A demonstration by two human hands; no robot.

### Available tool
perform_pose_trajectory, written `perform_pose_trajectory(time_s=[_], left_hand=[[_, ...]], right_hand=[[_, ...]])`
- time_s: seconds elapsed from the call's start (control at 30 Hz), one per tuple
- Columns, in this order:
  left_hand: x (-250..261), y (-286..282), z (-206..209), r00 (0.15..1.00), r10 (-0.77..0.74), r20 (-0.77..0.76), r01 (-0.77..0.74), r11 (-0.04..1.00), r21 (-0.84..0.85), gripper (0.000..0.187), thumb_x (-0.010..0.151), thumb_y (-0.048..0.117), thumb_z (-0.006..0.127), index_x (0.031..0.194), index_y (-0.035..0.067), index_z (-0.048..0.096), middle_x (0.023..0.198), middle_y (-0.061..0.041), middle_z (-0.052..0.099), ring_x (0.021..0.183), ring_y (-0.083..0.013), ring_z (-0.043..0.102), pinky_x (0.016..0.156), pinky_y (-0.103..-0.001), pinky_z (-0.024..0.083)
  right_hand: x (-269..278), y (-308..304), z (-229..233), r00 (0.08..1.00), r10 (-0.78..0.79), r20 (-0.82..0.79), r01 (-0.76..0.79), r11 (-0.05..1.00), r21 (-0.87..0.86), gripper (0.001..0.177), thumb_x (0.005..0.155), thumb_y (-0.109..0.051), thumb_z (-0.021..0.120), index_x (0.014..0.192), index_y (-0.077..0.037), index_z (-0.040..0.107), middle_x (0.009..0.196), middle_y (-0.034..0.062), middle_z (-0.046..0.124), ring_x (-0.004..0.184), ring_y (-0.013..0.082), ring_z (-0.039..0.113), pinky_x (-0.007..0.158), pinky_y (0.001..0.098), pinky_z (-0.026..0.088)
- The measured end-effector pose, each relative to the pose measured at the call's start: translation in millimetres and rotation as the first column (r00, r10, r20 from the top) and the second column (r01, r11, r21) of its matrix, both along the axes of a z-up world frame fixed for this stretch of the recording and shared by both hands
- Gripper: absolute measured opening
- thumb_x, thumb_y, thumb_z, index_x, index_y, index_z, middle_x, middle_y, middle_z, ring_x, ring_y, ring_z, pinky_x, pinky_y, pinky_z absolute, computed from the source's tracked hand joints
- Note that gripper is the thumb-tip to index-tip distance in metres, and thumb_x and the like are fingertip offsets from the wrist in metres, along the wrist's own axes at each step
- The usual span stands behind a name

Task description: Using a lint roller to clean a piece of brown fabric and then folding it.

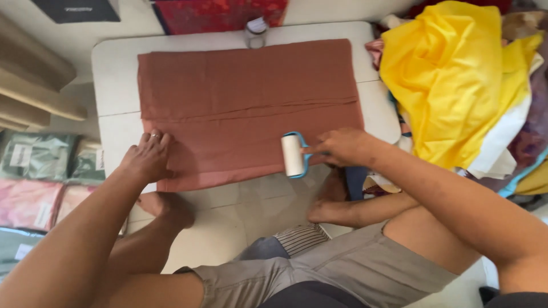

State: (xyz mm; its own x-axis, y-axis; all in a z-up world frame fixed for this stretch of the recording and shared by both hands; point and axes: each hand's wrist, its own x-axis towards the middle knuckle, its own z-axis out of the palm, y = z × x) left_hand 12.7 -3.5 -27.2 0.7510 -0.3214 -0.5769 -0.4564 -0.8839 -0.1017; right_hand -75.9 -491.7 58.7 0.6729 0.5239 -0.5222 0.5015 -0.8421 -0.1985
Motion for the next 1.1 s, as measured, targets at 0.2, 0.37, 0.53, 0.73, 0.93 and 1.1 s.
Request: perform_pose_trajectory(time_s=[0.2,0.37,0.53,0.73,0.93,1.1], left_hand=[[10.8,9.1,-32.1,1.000,0.011,-0.013,-0.010,0.999,0.050,0.089,0.077,0.061,0.080,0.142,0.013,0.043,0.147,-0.011,0.044,0.143,-0.0326,0.043,0.099,-0.055,0.058],[29.5,16.3,-67.5,0.999,0.015,-0.050,-0.010,0.995,0.098,0.090,0.078,0.063,0.078,0.148,0.016,0.045,0.148,-0.011,0.049,0.143,-0.0320,0.047,0.097,-0.058,0.058],[28.6,-15.1,12.5,0.995,0.033,-0.093,-0.029,0.999,0.044,0.072,0.086,0.052,0.072,0.147,0.017,0.056,0.145,-0.016,0.060,0.137,-0.0341,0.058,0.098,-0.055,0.057],[5.8,-70.5,152.8,0.975,0.178,-0.135,-0.199,0.966,-0.163,0.065,0.095,0.037,0.063,0.150,0.004,0.052,0.151,-0.036,0.049,0.145,-0.0486,0.045,0.116,-0.059,0.042],[-5.4,-70.2,185.5,0.989,0.117,0.095,-0.123,0.990,0.063,0.067,0.089,0.053,0.069,0.147,0.024,0.053,0.146,-0.004,0.060,0.133,-0.0269,0.061,0.113,-0.049,0.051],[-14.5,-71.9,192.7,0.972,0.231,0.050,-0.217,0.957,-0.192,0.059,0.089,0.041,0.070,0.144,0.023,0.056,0.142,-0.006,0.062,0.125,-0.0316,0.064,0.109,-0.050,0.052]], right_hand=[[-44.7,-106.6,14.9,0.978,-0.185,0.099,0.207,0.930,-0.304,0.043,0.087,-0.038,0.061,0.129,-0.047,0.069,0.104,0.0016,0.073,0.091,0.0350,0.076,0.094,0.0595,0.052],[-64.3,-131.3,20.3,0.932,-0.344,0.113,0.362,0.894,-0.265,0.045,0.087,-0.028,0.061,0.131,-0.034,0.070,0.103,0.0139,0.075,0.096,0.0415,0.075,0.097,0.0563,0.056],[-54.1,-140.3,-14.1,0.788,-0.594,0.162,0.613,0.780,-0.124,0.047,0.090,-0.035,0.057,0.135,-0.026,0.069,0.099,0.0243,0.076,0.099,0.0480,0.074,0.089,0.0570,0.060],[-20.3,-126.4,-70.1,0.781,-0.562,0.273,0.595,0.802,-0.052,0.039,0.086,-0.025,0.060,0.119,-0.008,0.072,0.086,0.0249,0.074,0.086,0.0478,0.075,0.070,0.0568,0.061],[-9.7,-106.9,-49.6,0.652,-0.589,0.478,0.574,0.795,0.195,0.024,0.096,-0.008,0.045,0.104,0.004,0.064,0.093,0.0283,0.070,0.081,0.0477,0.068,0.073,0.0530,0.055],[-39.5,-72.7,21.9,0.773,-0.625,0.113,0.634,0.752,-0.178,0.022,0.085,-0.011,0.062,0.092,0.005,0.075,0.092,0.0227,0.074,0.076,0.0366,0.071,0.073,0.0423,0.058]])
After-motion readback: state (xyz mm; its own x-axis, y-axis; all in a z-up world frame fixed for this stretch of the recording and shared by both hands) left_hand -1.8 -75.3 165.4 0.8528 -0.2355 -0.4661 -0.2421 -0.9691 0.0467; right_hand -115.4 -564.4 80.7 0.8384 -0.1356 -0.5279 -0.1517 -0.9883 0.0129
